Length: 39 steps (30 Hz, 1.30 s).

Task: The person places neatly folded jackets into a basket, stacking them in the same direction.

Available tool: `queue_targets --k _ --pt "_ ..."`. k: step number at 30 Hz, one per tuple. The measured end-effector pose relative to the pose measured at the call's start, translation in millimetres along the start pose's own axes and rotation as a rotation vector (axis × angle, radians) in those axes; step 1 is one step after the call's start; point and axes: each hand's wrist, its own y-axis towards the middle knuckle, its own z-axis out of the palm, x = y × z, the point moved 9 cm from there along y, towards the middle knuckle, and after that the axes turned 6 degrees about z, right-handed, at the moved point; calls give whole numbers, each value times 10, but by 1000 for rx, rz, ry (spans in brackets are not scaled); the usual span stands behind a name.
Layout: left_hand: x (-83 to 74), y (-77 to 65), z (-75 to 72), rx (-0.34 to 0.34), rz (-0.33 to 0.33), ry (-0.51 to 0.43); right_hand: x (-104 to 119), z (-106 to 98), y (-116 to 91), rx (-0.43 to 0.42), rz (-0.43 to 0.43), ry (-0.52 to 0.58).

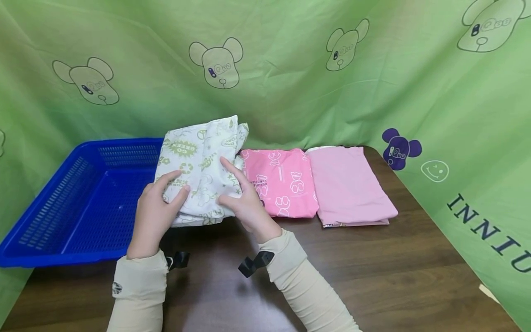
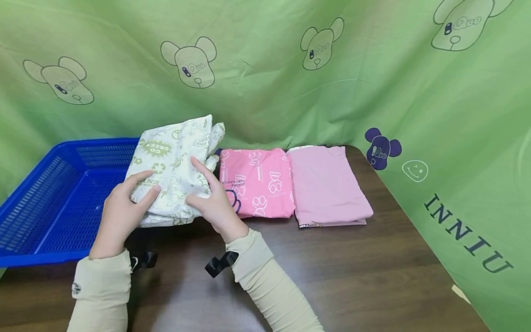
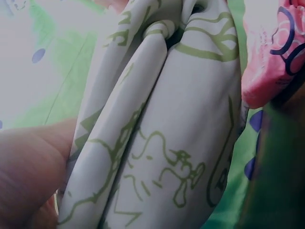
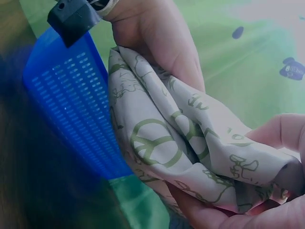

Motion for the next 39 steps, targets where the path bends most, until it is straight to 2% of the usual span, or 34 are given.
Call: queue_targets --k 10,18,25,32,39 --pt "-48 -59 -220 -48 69 -16 51 128 -42 27 -51 -14" --pt "-44 -92 -299 -12 100 -13 14 203 -54 57 -58 7" --pt "-61 -90 -415 -28 105 -10 11 274 -19 102 -40 31" --pt "7 -77 -561 -61 86 13 75 415 64 158 -85 43" --pt "134 -46 -774 -32 92 25 127 610 152 204 -148 18"
